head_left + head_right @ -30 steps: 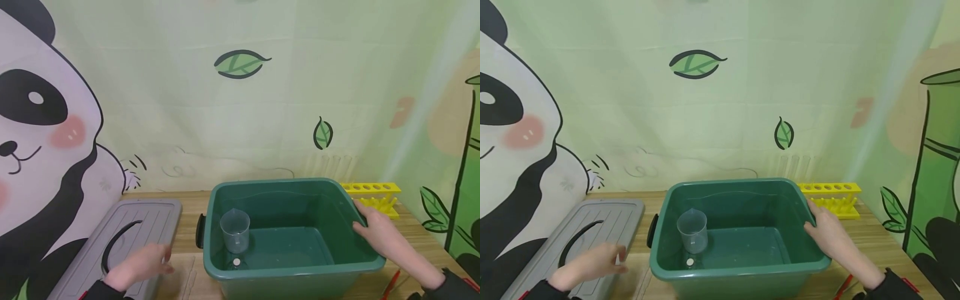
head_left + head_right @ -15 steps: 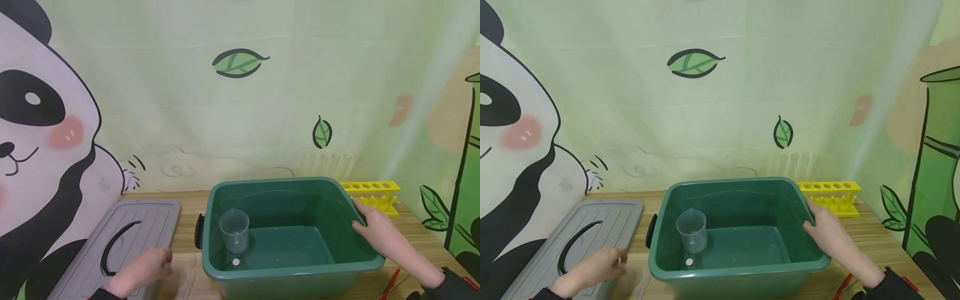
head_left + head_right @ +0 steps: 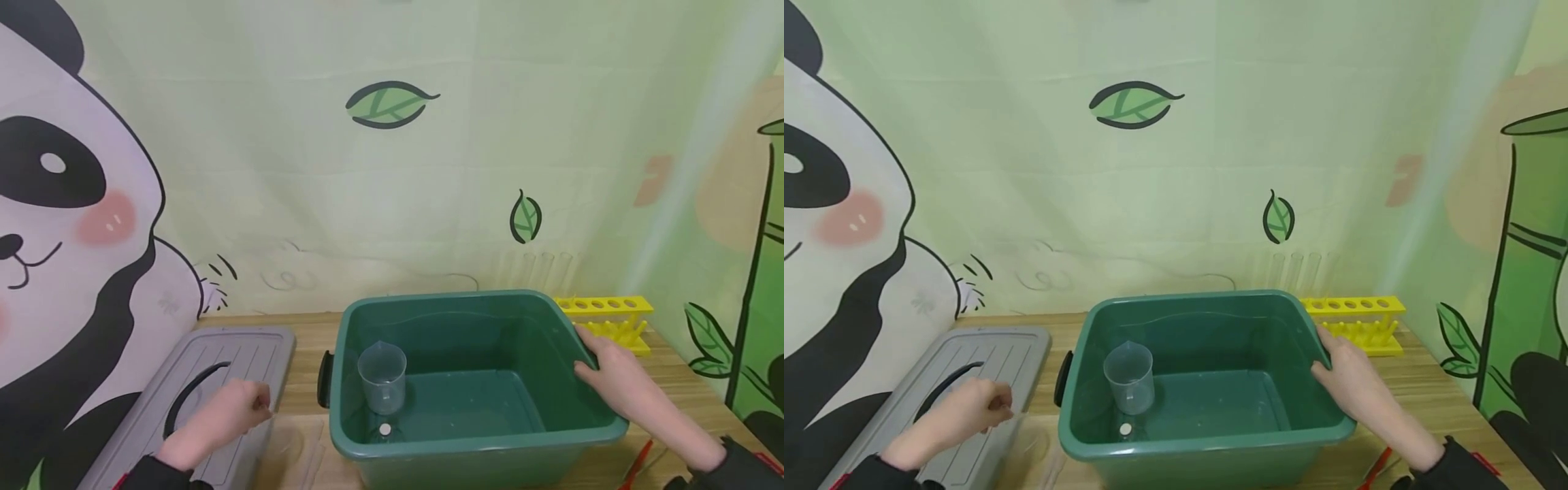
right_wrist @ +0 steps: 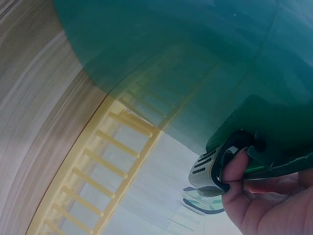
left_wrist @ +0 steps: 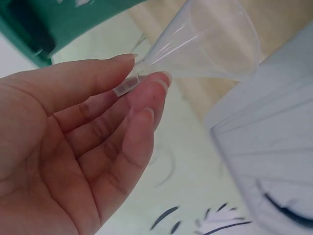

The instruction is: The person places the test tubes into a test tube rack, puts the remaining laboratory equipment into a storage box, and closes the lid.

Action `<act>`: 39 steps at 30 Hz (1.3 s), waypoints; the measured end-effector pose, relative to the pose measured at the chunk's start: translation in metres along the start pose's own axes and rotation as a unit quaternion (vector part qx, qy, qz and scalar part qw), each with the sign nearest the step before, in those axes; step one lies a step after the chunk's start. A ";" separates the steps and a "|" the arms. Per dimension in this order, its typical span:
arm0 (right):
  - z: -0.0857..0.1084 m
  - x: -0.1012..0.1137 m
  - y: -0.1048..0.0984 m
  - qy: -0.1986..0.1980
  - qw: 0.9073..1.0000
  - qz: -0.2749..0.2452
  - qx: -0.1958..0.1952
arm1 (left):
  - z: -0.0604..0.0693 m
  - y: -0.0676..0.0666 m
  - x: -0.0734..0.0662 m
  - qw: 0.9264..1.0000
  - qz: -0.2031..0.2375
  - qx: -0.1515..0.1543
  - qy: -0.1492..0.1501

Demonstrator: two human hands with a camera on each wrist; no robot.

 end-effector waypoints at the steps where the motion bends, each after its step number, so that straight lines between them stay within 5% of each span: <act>1: 0.000 0.000 0.000 0.000 1.000 -0.001 -0.001 | -0.001 -0.005 -0.003 1.000 -0.010 -0.003 0.005; 8: 0.000 0.000 0.000 -0.001 1.000 -0.002 0.003 | -0.003 -0.043 -0.025 0.997 -0.055 -0.043 0.032; 14: -0.002 0.000 0.000 0.000 1.000 0.002 0.006 | -0.005 -0.085 -0.066 0.982 -0.105 -0.115 0.102; 19: -0.002 0.000 0.000 0.003 1.000 0.003 0.006 | -0.014 -0.105 -0.098 0.978 -0.113 -0.124 0.122; 32: -0.001 -0.001 0.001 0.009 1.000 0.003 0.003 | -0.031 -0.111 -0.188 0.966 -0.160 -0.114 0.169; 39: 0.000 -0.001 0.001 0.004 1.000 0.000 -0.004 | -0.047 -0.082 -0.224 0.959 -0.204 -0.058 0.191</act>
Point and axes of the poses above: each hand's wrist, its own z-axis away from the middle knuckle, its own y-axis out of the palm, x = y × z, the point moved 10 cm from there along -z, towards the middle knuckle, and after that the axes turned 10 degrees about z, right-handed, at the moved point
